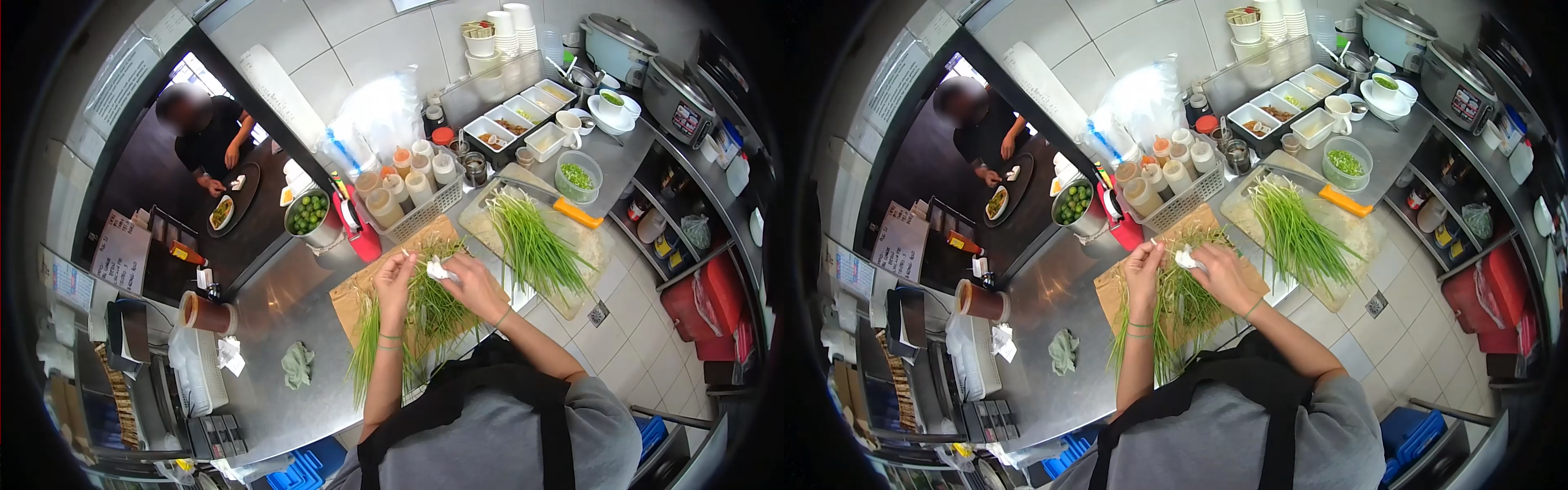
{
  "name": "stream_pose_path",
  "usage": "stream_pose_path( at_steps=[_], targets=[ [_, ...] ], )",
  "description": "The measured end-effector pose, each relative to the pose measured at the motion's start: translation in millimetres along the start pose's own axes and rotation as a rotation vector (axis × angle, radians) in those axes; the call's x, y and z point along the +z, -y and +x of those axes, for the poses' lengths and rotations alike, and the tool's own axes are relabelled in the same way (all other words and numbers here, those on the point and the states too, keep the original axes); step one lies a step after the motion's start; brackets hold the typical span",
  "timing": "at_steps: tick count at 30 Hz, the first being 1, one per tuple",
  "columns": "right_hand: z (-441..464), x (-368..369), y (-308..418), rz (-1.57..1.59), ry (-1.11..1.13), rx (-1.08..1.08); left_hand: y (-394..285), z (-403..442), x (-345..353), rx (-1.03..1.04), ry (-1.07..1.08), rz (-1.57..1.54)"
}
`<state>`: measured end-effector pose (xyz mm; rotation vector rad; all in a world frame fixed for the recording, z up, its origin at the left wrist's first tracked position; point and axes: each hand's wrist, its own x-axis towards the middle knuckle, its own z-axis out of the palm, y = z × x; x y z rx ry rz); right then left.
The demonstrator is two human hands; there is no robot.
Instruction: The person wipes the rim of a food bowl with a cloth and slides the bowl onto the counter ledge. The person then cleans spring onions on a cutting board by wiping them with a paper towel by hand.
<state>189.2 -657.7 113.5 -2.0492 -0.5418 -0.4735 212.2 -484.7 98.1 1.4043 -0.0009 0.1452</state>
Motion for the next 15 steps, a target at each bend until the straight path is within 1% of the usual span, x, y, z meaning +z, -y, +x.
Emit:
stream_pose_path(
  at_steps=[2, 5, 8, 9, 12, 14, 15],
  targets=[
    [1.6, 6.7, -0.6, 0.044, 0.017, -0.007, -4.9, 1.1, -5.9, -0.018, -0.003, -0.033],
    [10.6, 22.3, -12.4, 0.559, 0.112, 0.335, -27.1, -2.7, -11.2, -0.029, -0.009, -0.017],
    [34.8, 23.3, -0.4, 0.525, 0.137, 0.114, -33.2, -1.5, -16.6, 0.023, 0.070, 0.007],
    [41.9, 26.6, 2.7, 0.504, 0.184, 0.053, -35.2, -1.7, -16.2, 0.032, 0.059, -0.019],
    [51.7, 41.4, 6.8, 0.630, 0.197, 0.069, -39.7, 0.2, -19.6, 0.074, 0.026, -0.086],
    [52.2, 38.2, 14.6, 0.628, 0.223, 0.039, -38.1, 3.5, -30.3, 0.112, -0.005, -0.125],
    [51.9, 32.2, 20.3, 0.607, 0.250, 0.022, -49.1, 1.0, -29.2, 0.079, -0.088, -0.094]
  ],
)
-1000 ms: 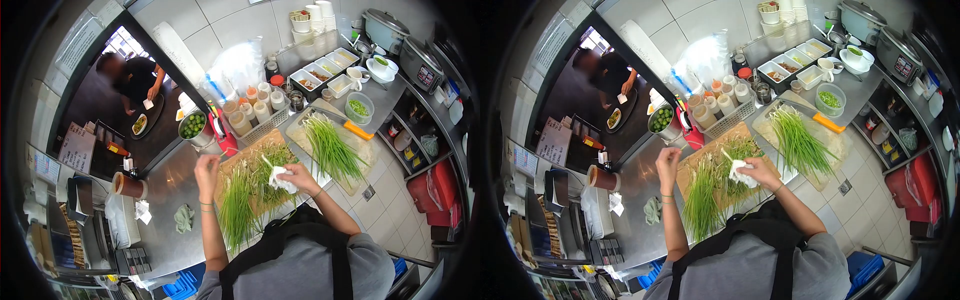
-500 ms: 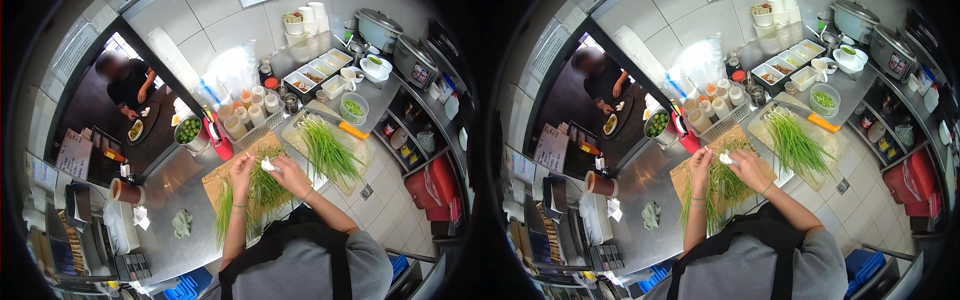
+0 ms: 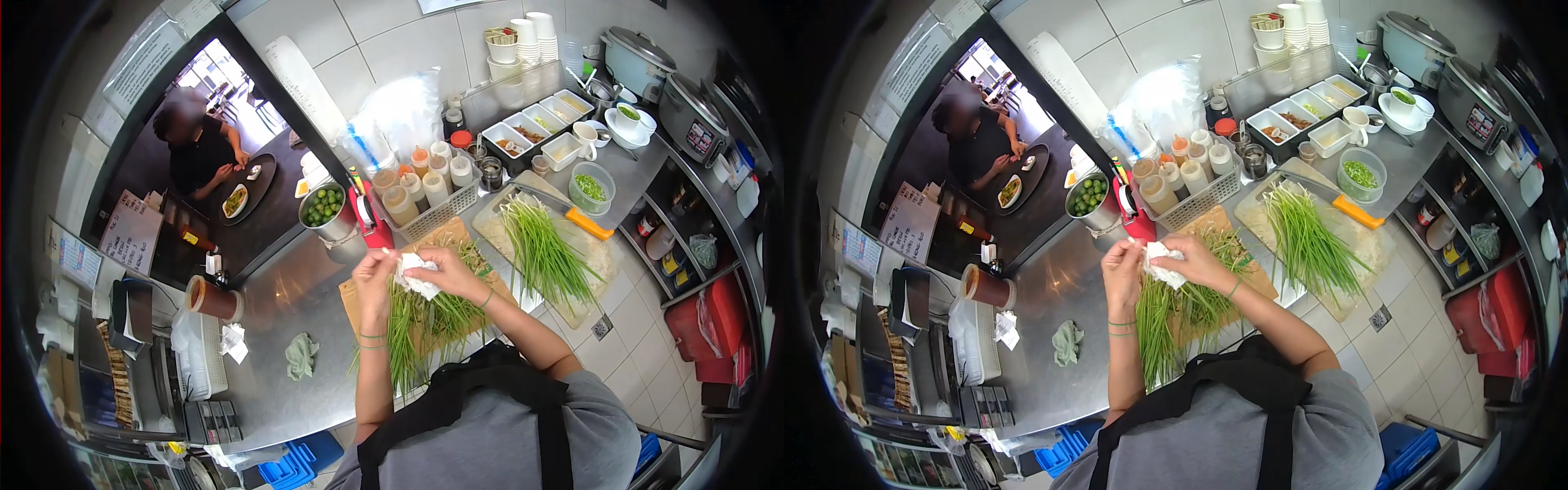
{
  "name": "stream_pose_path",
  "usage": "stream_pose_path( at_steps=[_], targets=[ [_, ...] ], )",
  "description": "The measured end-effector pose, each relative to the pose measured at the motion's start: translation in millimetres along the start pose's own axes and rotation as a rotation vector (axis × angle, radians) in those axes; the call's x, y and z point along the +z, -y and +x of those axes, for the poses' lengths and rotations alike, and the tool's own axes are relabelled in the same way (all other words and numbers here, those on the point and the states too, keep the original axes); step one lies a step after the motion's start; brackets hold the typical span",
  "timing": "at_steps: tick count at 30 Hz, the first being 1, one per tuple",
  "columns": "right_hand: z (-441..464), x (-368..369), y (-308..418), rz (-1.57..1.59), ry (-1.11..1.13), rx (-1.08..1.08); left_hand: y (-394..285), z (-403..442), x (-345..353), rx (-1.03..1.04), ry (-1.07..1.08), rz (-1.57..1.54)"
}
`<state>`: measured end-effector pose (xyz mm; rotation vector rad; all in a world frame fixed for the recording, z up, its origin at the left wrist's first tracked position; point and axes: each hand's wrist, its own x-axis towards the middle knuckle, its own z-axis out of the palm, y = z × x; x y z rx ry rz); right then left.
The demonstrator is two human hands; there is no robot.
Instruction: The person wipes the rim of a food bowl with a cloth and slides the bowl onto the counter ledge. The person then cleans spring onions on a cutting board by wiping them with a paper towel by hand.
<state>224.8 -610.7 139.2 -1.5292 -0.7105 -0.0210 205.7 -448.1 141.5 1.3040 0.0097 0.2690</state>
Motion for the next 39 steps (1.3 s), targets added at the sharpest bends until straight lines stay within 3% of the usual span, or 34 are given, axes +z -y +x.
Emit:
stream_pose_path(
  at_steps=[2, 5, 7, 15, 21, 23, 27, 30, 33, 36, 39],
  targets=[
    [-6.9, -2.0, -12.1, -0.116, 0.099, 0.057, -13.0, 4.0, -7.9, 0.060, -0.077, -0.090],
    [-27.6, -2.7, -12.3, 0.004, 0.137, 0.208, -25.1, 10.1, -29.7, 0.147, -0.149, -0.150],
    [-30.6, 0.6, -8.5, 0.116, 0.102, 0.188, -29.3, 9.4, -35.7, 0.161, -0.160, -0.171],
    [-17.9, 7.3, -15.2, 0.120, 0.116, 0.173, -2.1, -14.3, -8.6, -0.042, -0.014, -0.115],
    [-27.6, 6.7, -3.5, 0.142, 0.114, 0.250, -27.5, -14.0, -15.0, 0.055, -0.151, -0.256],
    [-34.4, 2.8, -9.7, 0.070, 0.145, 0.166, -33.8, -8.6, -33.0, 0.078, -0.177, -0.302],
    [-48.5, -1.5, -15.4, 0.101, 0.178, 0.198, -52.2, -4.6, -51.3, 0.151, -0.223, -0.337],
    [-49.3, -6.7, -8.4, -0.005, 0.192, 0.074, -62.6, -8.5, -56.4, 0.175, -0.237, -0.353],
    [-44.5, -0.5, -14.2, 0.028, 0.000, 0.025, -66.4, -13.0, -55.2, 0.215, -0.257, -0.381],
    [-39.5, 11.3, -19.4, 0.474, -0.349, 0.311, -78.3, -18.5, -47.0, 0.294, -0.402, -0.447],
    [-39.2, 1.9, -30.9, 0.491, -0.390, 0.332, -89.2, -25.4, -65.7, 0.296, -0.363, -0.395]
  ],
)
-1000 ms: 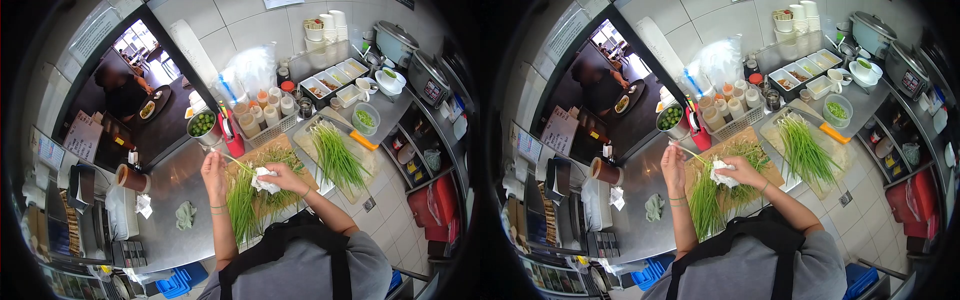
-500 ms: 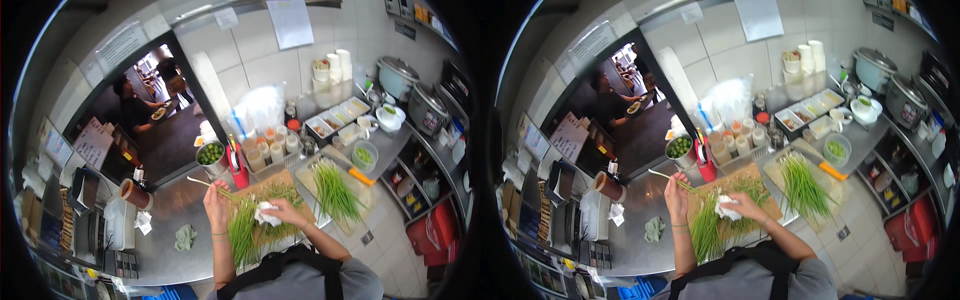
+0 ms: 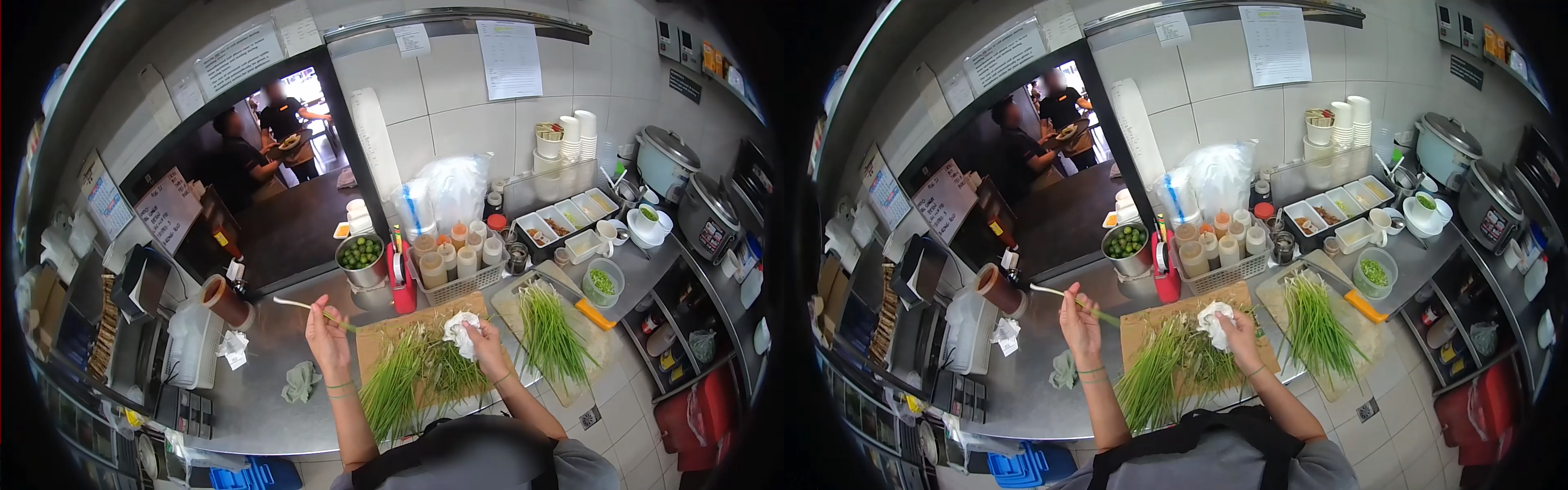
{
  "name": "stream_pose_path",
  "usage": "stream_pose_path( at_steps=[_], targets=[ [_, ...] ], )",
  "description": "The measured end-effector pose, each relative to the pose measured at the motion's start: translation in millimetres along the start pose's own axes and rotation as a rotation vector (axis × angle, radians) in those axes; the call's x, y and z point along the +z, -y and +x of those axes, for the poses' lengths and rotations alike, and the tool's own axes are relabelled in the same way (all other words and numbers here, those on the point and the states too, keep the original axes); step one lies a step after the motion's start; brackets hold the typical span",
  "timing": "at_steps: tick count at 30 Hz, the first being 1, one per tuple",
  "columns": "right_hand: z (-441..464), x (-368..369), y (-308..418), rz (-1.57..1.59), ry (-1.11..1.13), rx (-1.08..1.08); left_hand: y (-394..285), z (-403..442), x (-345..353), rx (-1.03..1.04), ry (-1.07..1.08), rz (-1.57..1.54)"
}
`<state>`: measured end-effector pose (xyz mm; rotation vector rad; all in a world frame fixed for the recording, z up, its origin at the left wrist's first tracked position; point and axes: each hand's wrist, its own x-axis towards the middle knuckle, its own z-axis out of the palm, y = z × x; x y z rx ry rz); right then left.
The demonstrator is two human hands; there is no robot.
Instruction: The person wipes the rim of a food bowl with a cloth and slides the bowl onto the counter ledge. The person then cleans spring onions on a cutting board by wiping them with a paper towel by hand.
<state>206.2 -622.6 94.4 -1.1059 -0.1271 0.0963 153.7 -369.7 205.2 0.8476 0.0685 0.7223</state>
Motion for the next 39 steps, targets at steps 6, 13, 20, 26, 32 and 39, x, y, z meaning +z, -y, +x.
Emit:
stream_pose_path(
  at_steps=[6, 13, 20, 26, 32, 39],
  targets=[
    [5.9, -5.6, -25.7, -0.318, 0.057, -0.006, 21.3, -22.2, 5.5, -0.419, 0.357, 0.483],
    [11.0, 22.5, -33.5, 0.014, 0.126, 0.181, 111.9, -49.2, -16.4, -0.083, 0.549, 1.018],
    [13.3, 16.9, -42.6, 0.182, 0.104, 0.237, 113.7, -72.1, -10.1, 0.037, 0.645, 1.345],
    [32.8, -12.3, -36.7, 0.248, -0.026, 0.268, 94.8, -75.9, -13.1, -0.286, 0.668, 1.179],
    [42.9, -33.7, -28.1, 0.260, -0.078, 0.255, 81.3, -69.5, 10.1, -0.735, 0.635, 0.617],
    [10.2, -39.4, -79.9, 0.170, -0.143, 0.310, 160.4, -51.2, 109.5, -1.267, 0.490, -0.156]
  ],
)
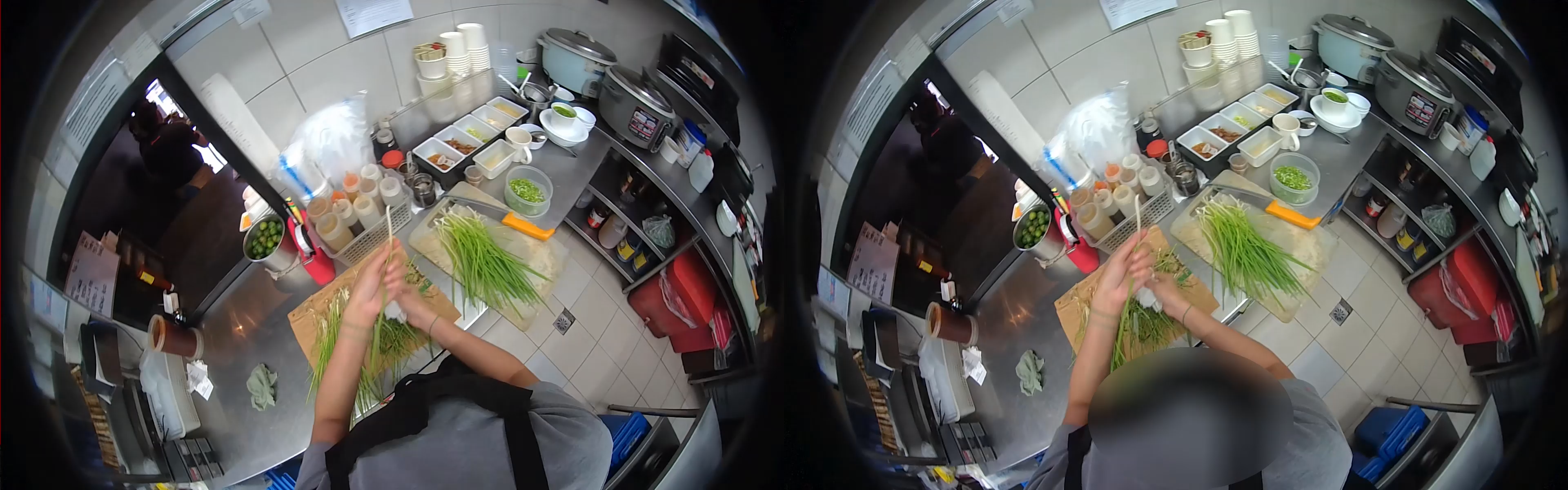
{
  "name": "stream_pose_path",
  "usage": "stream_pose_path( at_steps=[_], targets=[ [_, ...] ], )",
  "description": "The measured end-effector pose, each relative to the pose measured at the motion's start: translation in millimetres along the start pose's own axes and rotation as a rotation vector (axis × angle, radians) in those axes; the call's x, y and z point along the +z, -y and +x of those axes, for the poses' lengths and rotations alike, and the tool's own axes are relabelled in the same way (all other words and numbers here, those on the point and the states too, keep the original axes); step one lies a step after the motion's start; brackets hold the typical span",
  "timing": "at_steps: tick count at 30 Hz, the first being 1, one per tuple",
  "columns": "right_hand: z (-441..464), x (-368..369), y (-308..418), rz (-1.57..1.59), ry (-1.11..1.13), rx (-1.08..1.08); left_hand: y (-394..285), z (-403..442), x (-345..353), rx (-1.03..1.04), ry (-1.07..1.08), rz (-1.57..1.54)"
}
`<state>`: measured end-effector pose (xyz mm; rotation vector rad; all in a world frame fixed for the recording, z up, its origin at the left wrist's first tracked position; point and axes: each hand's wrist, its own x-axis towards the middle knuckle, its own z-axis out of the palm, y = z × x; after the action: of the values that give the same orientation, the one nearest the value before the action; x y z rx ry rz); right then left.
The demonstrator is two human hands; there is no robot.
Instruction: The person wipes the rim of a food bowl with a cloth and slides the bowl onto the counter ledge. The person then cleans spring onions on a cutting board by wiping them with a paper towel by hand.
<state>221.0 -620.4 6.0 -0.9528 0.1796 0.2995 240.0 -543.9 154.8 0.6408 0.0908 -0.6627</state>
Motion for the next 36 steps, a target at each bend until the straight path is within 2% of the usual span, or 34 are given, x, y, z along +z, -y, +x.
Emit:
stream_pose_path(
  at_steps=[2, 4, 7, 9, 11, 14, 17, 18, 21, 23, 25, 26, 27, 29, 31, 33, 35, 36],
  targets=[
    [-5.4, -2.4, -10.2, -0.097, -0.016, -0.007, 7.5, 60.0, -11.1, -0.106, 0.108, -0.184],
    [-5.8, -6.9, -20.0, -0.218, -0.003, 0.026, 24.4, 109.8, -3.4, -0.032, -0.030, -0.062],
    [-19.4, 4.2, -13.1, -0.003, 0.002, -0.044, 62.5, 187.1, -39.3, 0.033, -0.268, 0.131],
    [-19.2, -5.9, -14.3, 0.019, 0.184, 0.013, 89.4, 218.7, -61.2, 0.081, -0.345, 0.301],
    [-8.2, -20.3, -33.1, 0.138, 0.330, 0.120, 109.9, 228.5, -75.3, 0.015, -0.391, 0.444],
    [-5.1, -22.9, -18.9, -0.023, 0.320, 0.166, 143.3, 228.5, -74.4, 0.030, -0.389, 0.596],
    [-10.0, -12.2, -2.6, -0.049, 0.228, 0.206, 142.9, 198.0, -23.5, 0.004, -0.348, 0.559],
    [-8.0, -12.9, -3.0, -0.101, 0.217, 0.170, 139.7, 188.7, -7.3, -0.018, -0.334, 0.518],
    [3.2, -11.7, -13.5, -0.286, 0.182, 0.072, 141.6, 191.3, -24.2, 0.073, -0.328, 0.751],
    [11.6, -14.4, -19.6, -0.448, 0.115, 0.009, 146.2, 179.5, -23.4, 0.148, -0.427, 1.023],
    [10.1, -5.8, -14.0, -0.186, 0.125, -0.031, 142.8, 153.8, -31.9, 0.412, -0.319, 1.230],
    [13.3, -10.8, -9.6, -0.304, 0.189, -0.148, 140.7, 143.0, -33.2, 0.543, -0.252, 1.340],
    [18.2, -16.5, -6.0, -0.416, 0.251, -0.271, 128.3, 118.5, -22.1, 0.572, -0.221, 1.254],
    [22.3, -17.0, 0.9, -0.881, 0.140, -0.756, 92.1, 45.0, 1.7, 0.625, -0.150, 1.078],
    [17.5, -5.3, 16.9, -1.132, 0.115, -0.955, 69.0, -2.8, -14.1, 0.764, -0.228, 0.995],
    [-5.2, 15.6, 52.1, -1.189, 0.194, -0.844, 51.0, -46.7, -50.2, 0.827, -0.555, 0.982],
    [-7.2, 18.8, 56.7, -1.326, 0.288, -0.778, 37.0, -89.0, -95.9, 0.811, -0.933, 1.159],
    [-5.4, 15.3, 53.1, -1.390, 0.324, -0.723, 35.8, -107.8, -133.4, 0.801, -1.065, 1.460]
  ],
)
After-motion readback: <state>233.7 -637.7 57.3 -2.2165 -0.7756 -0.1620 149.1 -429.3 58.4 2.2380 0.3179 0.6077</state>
